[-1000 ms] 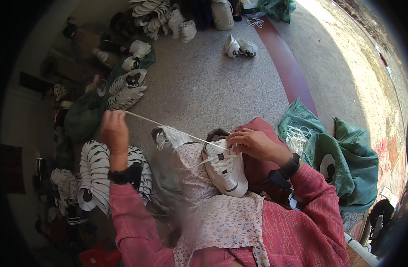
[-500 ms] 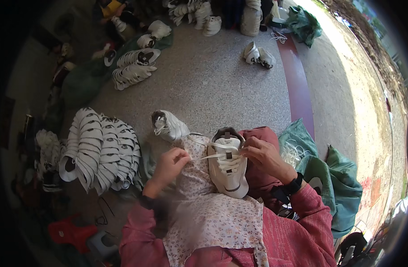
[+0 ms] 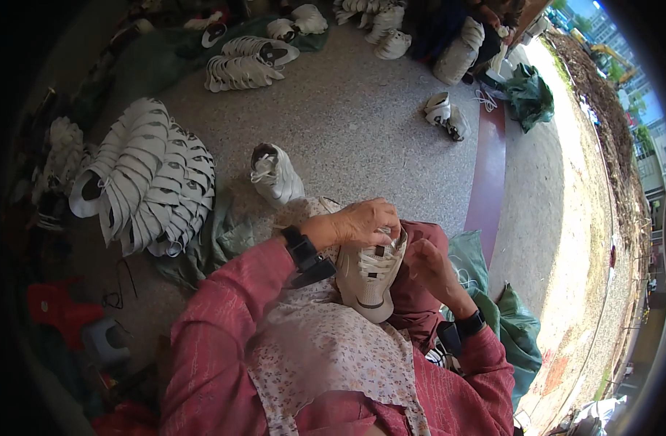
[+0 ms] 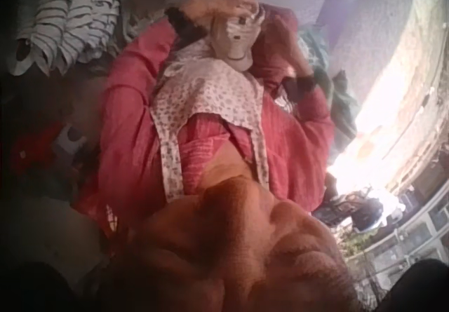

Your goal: The person sits on the floor and laces a white shoe held in their lap. They thread the laces through the eyelets and pull them tight repeatedly. The person is surrounded by stacks of white shoe parts and other materials.

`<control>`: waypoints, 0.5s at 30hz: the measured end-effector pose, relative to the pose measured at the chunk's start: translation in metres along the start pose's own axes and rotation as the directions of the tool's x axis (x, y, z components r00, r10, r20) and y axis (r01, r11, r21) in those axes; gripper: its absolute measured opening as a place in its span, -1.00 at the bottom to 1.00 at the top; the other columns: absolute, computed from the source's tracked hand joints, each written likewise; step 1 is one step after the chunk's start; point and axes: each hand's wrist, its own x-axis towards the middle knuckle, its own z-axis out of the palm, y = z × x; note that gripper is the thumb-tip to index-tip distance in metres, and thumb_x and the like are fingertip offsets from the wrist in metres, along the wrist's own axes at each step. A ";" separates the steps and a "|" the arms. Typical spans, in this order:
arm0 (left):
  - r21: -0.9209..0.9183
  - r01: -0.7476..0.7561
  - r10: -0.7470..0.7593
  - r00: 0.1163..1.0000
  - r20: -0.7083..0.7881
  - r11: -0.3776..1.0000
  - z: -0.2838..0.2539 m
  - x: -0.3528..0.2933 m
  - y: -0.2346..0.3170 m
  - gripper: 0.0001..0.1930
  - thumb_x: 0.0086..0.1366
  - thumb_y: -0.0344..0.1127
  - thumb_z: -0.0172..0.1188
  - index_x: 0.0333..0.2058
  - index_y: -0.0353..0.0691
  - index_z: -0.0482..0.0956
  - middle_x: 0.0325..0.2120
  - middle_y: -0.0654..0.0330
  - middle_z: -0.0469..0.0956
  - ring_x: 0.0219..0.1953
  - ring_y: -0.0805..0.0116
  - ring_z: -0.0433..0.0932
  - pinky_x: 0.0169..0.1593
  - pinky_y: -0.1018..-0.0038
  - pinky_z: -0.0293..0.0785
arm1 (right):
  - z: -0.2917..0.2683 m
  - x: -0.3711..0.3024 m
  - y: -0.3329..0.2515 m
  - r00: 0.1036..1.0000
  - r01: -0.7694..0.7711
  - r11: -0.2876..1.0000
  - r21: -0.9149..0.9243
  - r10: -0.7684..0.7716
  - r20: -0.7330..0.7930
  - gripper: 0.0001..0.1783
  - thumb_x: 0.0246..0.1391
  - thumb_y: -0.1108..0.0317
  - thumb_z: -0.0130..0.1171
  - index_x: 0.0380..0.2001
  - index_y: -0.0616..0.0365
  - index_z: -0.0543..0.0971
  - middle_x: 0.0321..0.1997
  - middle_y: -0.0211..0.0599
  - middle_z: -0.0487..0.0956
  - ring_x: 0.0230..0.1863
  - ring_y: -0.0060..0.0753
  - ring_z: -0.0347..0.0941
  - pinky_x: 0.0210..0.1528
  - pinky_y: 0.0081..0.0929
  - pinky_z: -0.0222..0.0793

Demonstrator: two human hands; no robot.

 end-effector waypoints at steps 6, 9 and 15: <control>-0.102 0.044 -0.033 0.994 0.107 0.994 -0.005 0.000 -0.003 -0.77 0.16 -0.15 0.35 -0.26 -0.09 0.63 -0.16 0.21 0.51 0.06 0.15 0.42 0.20 0.27 0.31 | -0.009 0.013 -0.016 0.857 0.468 0.581 -0.666 -0.481 0.182 -0.61 -0.02 0.53 0.23 -0.05 0.10 0.59 -0.18 -0.31 0.56 -0.14 -0.17 0.51 -0.07 -0.27 0.40; -0.079 0.100 -0.089 0.987 0.134 0.992 0.000 0.002 -0.001 -0.74 0.16 -0.12 0.34 -0.24 -0.10 0.62 -0.14 0.20 0.47 0.09 0.14 0.37 0.21 0.28 0.28 | -0.010 0.020 -0.026 0.832 0.528 0.534 -0.661 -0.483 0.274 -0.67 -0.06 0.49 0.24 -0.14 0.06 0.59 -0.20 -0.39 0.51 -0.05 -0.29 0.48 0.07 -0.25 0.30; -0.171 0.193 -0.165 0.973 0.162 0.966 0.005 -0.001 -0.007 -0.69 0.18 -0.06 0.29 -0.23 -0.14 0.57 -0.14 0.16 0.42 0.10 0.14 0.32 0.22 0.29 0.26 | -0.005 0.033 -0.035 0.760 0.603 0.438 -0.667 -0.570 0.312 -0.72 -0.15 0.45 0.27 -0.25 0.09 0.59 -0.26 -0.38 0.47 -0.14 -0.32 0.50 0.06 -0.25 0.33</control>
